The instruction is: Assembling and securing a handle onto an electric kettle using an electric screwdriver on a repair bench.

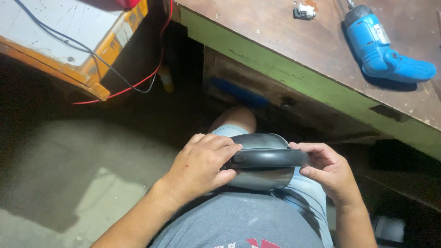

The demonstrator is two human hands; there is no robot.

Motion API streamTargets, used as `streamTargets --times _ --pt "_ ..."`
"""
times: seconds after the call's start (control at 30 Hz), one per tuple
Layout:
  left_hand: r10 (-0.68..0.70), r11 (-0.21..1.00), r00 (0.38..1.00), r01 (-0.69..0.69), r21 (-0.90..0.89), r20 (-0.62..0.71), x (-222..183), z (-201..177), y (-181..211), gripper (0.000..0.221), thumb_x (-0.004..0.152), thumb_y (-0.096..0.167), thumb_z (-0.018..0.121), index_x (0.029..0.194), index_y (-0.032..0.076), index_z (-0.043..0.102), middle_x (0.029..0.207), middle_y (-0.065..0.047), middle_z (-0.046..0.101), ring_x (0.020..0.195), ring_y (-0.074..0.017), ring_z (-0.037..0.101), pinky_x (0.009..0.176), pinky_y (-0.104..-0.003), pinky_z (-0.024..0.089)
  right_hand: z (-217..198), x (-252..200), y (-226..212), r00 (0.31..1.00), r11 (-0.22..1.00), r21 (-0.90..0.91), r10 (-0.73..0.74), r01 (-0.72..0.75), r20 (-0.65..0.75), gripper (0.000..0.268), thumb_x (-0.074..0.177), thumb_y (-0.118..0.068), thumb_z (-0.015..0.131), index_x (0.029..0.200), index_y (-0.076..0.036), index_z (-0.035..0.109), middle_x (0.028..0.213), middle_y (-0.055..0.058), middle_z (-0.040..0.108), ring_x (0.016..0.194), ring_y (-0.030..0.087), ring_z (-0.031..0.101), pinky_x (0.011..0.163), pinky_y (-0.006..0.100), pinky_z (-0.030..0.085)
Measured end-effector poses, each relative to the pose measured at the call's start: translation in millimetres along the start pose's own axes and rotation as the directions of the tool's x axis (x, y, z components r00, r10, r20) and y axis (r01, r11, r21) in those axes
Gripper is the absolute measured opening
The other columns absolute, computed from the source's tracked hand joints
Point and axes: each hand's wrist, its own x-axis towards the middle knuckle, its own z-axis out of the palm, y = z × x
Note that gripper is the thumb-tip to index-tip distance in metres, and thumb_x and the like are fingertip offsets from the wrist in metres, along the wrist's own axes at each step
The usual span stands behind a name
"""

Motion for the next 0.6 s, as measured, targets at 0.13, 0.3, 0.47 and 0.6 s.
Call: streamTargets --times 0.13,0.3,0.47,0.6 --pt "0.028 0.995 0.999 -0.024 0.097 -0.045 1 5 1 0.06 0.085 0.035 0.09 0.14 0.012 0.08 0.128 -0.004 0.082 0.115 -0.0307 0.077 0.099 -0.05 0.055 6 -1 -5 0.995 0.993 -0.085 0.075 -0.081 -0.066 0.062 0.081 -0.009 0.094 0.141 0.0 0.081 0.144 0.02 0.089 0.134 0.03 0.083 0.121 0.045 0.064" --pt "0.06 0.986 0.997 -0.051 0.157 -0.054 -1 4 4 0.078 0.077 0.04 0.104 0.142 0.008 0.075 0.132 -0.007 0.078 0.12 -0.0304 0.075 0.109 -0.05 0.052 8 3 -4 0.993 0.984 -0.136 0.112 -0.117 -0.045 0.066 0.082 -0.01 0.094 0.146 -0.002 0.084 0.147 0.016 0.089 0.137 0.027 0.082 0.127 0.044 0.062" --pt "-0.067 0.998 0.998 0.067 0.004 0.011 8 9 14 0.104 0.09 0.058 0.098 0.17 0.008 0.054 0.157 -0.014 0.075 0.14 -0.0325 0.072 0.13 -0.063 0.046 42 19 -29 0.994 0.991 -0.081 0.102 -0.104 -0.035 0.064 0.082 -0.01 0.095 0.145 -0.002 0.085 0.145 0.017 0.09 0.134 0.029 0.084 0.122 0.045 0.066" --pt "-0.058 0.998 0.991 0.053 -0.042 -0.119 8 -3 5 0.068 0.103 0.06 0.081 0.159 0.024 0.073 0.11 -0.005 0.08 0.104 -0.0316 0.083 0.096 -0.047 0.067 69 36 -66 0.999 0.961 -0.273 -0.04 0.042 0.016 0.059 0.08 -0.007 0.106 0.137 -0.005 0.092 0.133 0.023 0.092 0.134 0.041 0.085 0.118 0.055 0.064"
